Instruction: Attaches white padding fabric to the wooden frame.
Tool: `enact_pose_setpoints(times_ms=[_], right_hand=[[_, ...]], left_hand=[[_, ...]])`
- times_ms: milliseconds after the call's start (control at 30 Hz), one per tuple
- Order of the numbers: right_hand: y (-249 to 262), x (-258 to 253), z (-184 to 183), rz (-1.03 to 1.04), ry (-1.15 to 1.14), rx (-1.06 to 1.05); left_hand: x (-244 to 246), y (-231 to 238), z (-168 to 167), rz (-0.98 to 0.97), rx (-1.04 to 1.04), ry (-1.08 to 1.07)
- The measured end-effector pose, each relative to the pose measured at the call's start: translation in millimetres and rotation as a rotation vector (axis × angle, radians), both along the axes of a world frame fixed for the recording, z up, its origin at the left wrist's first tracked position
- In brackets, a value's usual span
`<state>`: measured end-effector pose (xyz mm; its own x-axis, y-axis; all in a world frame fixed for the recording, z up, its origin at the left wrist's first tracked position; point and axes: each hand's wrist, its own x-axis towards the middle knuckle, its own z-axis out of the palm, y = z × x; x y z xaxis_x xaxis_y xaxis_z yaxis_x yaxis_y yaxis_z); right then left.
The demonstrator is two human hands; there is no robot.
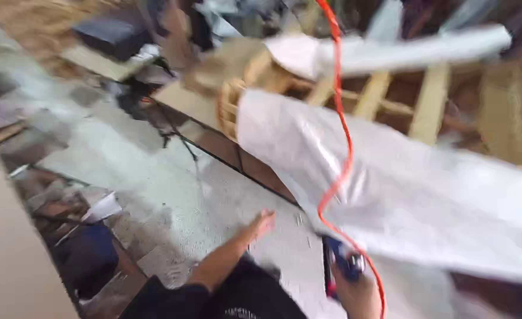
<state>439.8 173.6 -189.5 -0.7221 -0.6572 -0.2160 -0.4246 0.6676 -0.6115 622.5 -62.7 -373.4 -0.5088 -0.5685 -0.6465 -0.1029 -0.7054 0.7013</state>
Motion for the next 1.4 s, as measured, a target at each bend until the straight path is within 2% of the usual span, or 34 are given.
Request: enact_pose_setpoints(times_ms=[67, 100, 167, 233, 300, 367, 467, 500, 567, 600, 633, 700, 767, 833, 867, 900, 1067, 1133, 1200, 1267, 1333, 1400], right_hand=[[-6, -10, 2, -0.12, -0.018, 0.006], [-2, -13, 7, -0.156, -0.021, 0.033], [25, -4, 18, -0.208, -0.029, 0.132], [46, 3, 26, -0.259, 0.007, 0.188], [69, 14, 23, -0.347, 0.061, 0.187], [92, 31, 22, -0.487, 0.053, 0.209], [105, 53, 12, -0.706, -0.043, 0.294], [108, 60, 7, -0.755, -0.065, 0.318], [102, 69, 5, -0.824, -0.117, 0.318], [92, 71, 8, -0.848, -0.134, 0.28], [81, 73, 10, -0.872, -0.15, 0.237], [60, 70, 6, -0.913, -0.147, 0.133], [35, 70, 7, -0.96, -0.142, 0.05], [7, 72, 11, -0.997, -0.124, -0.066], [-7, 71, 13, -1.006, -0.103, -0.136], [-21, 70, 15, -1.011, -0.098, -0.208], [-85, 53, 17, -0.97, -0.196, -0.526], [-107, 22, 10, -0.903, -0.171, -0.642], [-132, -7, -5, -0.837, -0.073, -0.756], [-149, -41, -12, -0.765, 0.102, -0.799], [-163, -64, -14, -0.745, 0.304, -0.753], [-173, -76, -13, -0.764, 0.433, -0.696]], left_hand=[[-88, -62, -24, -0.021, -0.03, 0.037], [-125, -76, -27, -0.006, -0.037, 0.076], [-164, -67, -32, 0.041, 0.025, 0.216], [-185, -59, -22, 0.055, 0.103, 0.468], [-181, -46, -9, 0.021, 0.09, 0.639], [-158, -27, 11, -0.026, 0.078, 0.654], [-136, -34, 53, -0.138, 0.036, 0.508], [-134, -37, 61, -0.173, -0.045, 0.436], [-132, -48, 61, -0.193, -0.299, 0.322], [-132, -54, 58, -0.141, -0.344, 0.312], [-131, -56, 58, -0.061, -0.284, 0.341], [-133, -48, 78, 0.058, 0.003, 0.368], [-128, -28, 107, 0.074, 0.233, 0.375], [-119, -15, 126, 0.049, 0.295, 0.591], [-115, -15, 126, -0.01, 0.224, 0.717], [-116, -20, 120, -0.086, 0.093, 0.745], [-181, -75, 84, -0.286, -0.616, 0.173], [-199, -93, 69, -0.412, -0.929, 0.092], [-200, -109, 39, -0.423, -1.266, 0.05], [-201, -112, 26, -0.437, -1.39, 0.019], [-202, -122, 29, -0.528, -1.425, -0.042], [-209, -129, 24, -0.53, -1.433, -0.069]])
